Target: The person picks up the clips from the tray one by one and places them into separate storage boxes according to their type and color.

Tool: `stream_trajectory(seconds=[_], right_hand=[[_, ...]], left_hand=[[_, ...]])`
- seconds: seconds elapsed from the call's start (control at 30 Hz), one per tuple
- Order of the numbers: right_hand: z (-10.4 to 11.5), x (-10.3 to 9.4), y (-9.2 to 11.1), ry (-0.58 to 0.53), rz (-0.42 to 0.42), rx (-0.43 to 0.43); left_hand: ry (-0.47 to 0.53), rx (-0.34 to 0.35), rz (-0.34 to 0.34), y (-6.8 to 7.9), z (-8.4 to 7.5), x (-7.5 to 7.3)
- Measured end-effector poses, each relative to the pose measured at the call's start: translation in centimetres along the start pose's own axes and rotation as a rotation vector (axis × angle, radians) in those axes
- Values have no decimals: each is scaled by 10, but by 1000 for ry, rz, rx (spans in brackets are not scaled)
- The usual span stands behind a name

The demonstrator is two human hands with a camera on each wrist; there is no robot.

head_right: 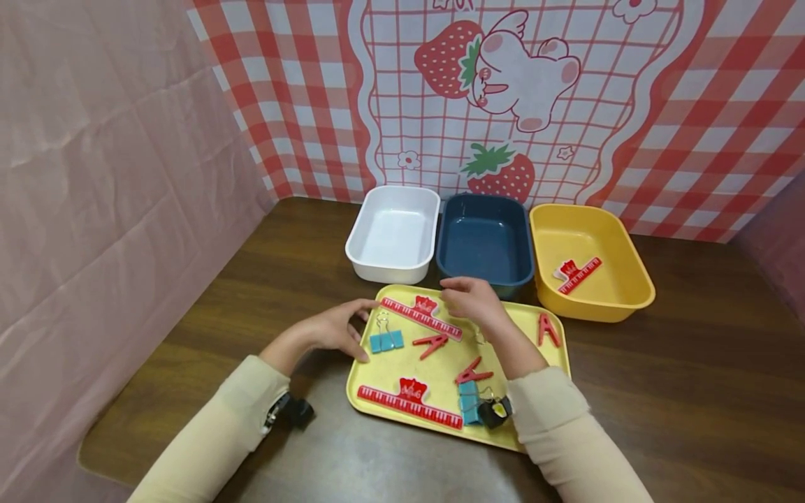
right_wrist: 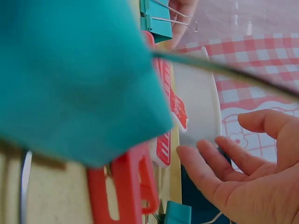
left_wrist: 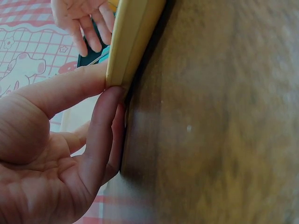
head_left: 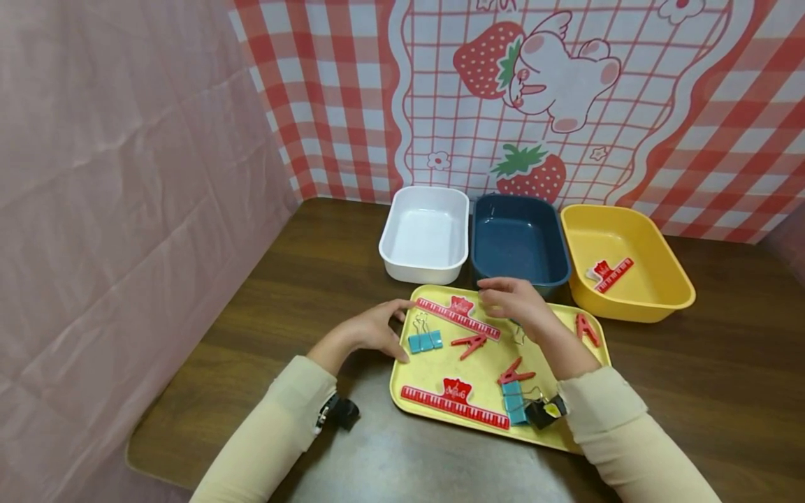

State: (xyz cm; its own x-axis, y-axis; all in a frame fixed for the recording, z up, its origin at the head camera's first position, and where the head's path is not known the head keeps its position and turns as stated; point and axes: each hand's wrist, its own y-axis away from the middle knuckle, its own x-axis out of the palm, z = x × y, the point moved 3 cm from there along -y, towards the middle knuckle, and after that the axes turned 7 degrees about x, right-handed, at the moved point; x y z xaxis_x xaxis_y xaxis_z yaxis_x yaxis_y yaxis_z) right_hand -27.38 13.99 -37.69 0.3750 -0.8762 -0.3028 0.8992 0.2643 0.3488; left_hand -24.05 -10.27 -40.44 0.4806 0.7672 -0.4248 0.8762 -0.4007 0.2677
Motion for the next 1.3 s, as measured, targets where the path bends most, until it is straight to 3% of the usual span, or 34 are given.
stream_trajectory(seconds=[0.17, 0.93, 1.07, 1.3], right_hand=[[-4, 3, -5, 60, 13, 52], [-13, 7, -20, 135, -62, 88], [-14, 7, -20, 113, -55, 85], [-16, 8, -19, -40, -24, 98]], left_hand=[[-7, 11, 0, 0, 0, 0], [-14, 1, 1, 1, -2, 0], [-11, -1, -1, 1, -2, 1], [-20, 2, -6, 0, -1, 1]])
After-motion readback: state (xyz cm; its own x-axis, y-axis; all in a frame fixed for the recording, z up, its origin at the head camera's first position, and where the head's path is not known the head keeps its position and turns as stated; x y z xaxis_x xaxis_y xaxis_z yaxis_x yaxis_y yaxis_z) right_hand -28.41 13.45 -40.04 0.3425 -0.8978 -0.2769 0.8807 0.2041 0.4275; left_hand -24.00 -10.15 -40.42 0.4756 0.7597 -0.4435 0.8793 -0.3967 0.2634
